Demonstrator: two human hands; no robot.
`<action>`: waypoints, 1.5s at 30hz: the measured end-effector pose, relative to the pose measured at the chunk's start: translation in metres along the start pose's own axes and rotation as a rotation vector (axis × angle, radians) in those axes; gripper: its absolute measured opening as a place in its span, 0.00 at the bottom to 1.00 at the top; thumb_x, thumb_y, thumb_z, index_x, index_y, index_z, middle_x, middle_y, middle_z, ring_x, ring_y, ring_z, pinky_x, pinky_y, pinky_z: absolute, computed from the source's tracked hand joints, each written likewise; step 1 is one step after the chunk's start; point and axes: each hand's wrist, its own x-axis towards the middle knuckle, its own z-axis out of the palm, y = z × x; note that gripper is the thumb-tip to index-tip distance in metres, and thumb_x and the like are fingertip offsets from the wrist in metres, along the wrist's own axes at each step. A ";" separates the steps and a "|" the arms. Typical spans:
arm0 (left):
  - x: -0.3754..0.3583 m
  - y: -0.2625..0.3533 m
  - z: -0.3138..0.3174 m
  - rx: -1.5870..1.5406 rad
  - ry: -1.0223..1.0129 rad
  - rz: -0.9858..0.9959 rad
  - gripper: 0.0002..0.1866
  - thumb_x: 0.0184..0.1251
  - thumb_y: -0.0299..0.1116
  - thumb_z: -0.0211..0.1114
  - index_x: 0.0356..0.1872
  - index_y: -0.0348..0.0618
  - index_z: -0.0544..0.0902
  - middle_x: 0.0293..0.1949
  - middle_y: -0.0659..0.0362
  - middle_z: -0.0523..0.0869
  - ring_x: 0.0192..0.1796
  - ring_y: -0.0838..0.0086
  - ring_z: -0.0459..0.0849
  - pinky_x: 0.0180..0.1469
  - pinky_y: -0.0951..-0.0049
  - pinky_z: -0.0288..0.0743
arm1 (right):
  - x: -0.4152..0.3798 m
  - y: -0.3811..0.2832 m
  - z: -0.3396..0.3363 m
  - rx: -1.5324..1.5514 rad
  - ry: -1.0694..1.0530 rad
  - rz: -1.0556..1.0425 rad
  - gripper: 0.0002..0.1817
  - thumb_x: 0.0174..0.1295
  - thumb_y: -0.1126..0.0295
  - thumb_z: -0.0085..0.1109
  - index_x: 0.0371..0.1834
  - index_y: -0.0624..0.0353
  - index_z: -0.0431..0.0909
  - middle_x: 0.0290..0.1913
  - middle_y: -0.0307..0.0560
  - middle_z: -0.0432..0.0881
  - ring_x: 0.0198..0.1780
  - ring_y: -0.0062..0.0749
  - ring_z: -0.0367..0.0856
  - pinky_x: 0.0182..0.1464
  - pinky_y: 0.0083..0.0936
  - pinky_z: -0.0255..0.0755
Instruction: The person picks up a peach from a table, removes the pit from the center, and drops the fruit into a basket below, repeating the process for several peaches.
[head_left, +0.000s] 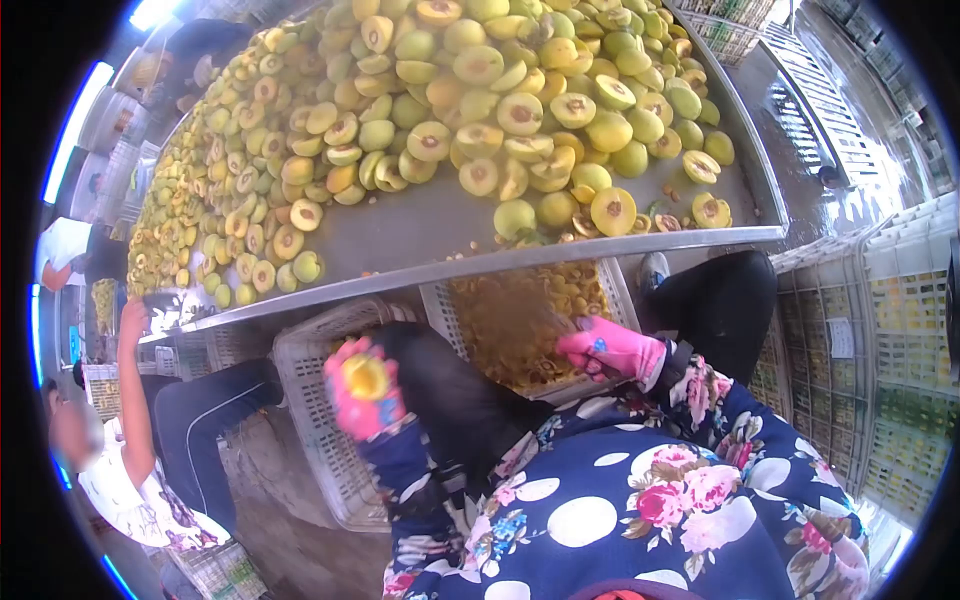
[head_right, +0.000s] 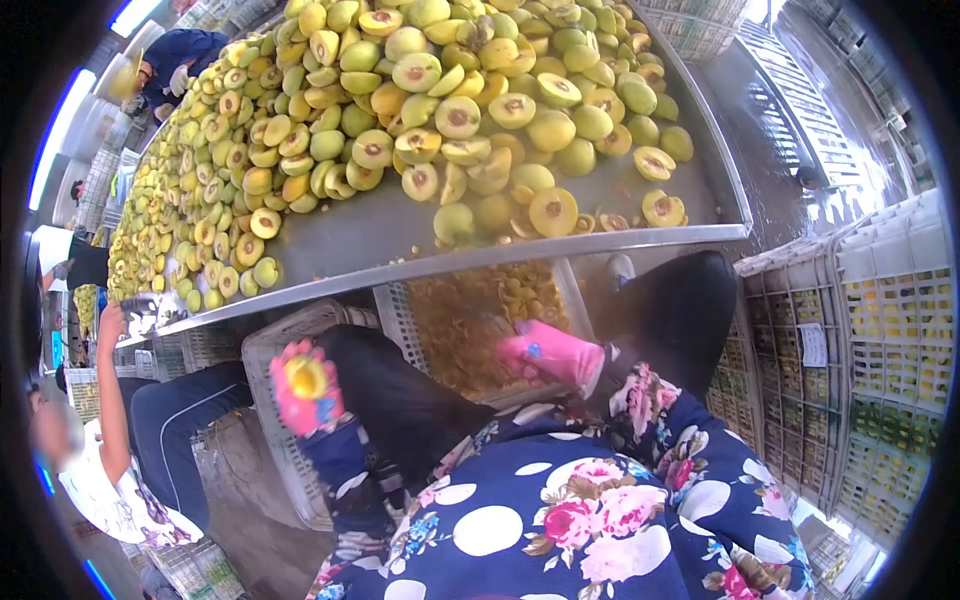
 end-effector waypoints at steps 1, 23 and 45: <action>0.003 0.021 -0.037 0.159 0.150 0.096 0.17 0.68 0.47 0.49 0.42 0.43 0.75 0.41 0.54 0.79 0.37 0.66 0.78 0.33 0.68 0.77 | -0.001 0.005 -0.003 0.022 0.008 0.044 0.13 0.57 0.62 0.55 0.21 0.57 0.68 0.14 0.33 0.64 0.13 0.16 0.62 0.14 0.15 0.58; 0.251 -0.097 0.148 2.014 -0.507 0.564 0.25 0.47 0.33 0.66 0.50 0.43 0.75 0.42 0.49 0.81 0.45 0.56 0.80 0.47 0.66 0.73 | -0.015 0.006 -0.016 0.139 0.087 0.046 0.15 0.57 0.60 0.58 0.25 0.59 0.69 0.17 0.36 0.69 0.15 0.17 0.66 0.15 0.16 0.63; 0.012 -0.068 0.146 -0.195 -0.228 -0.546 0.22 0.68 0.41 0.47 0.56 0.35 0.68 0.54 0.42 0.72 0.54 0.52 0.73 0.54 0.53 0.71 | -0.080 -0.070 0.041 -0.471 0.216 -0.545 0.21 0.61 0.60 0.54 0.48 0.66 0.66 0.18 0.47 0.74 0.19 0.25 0.72 0.22 0.25 0.64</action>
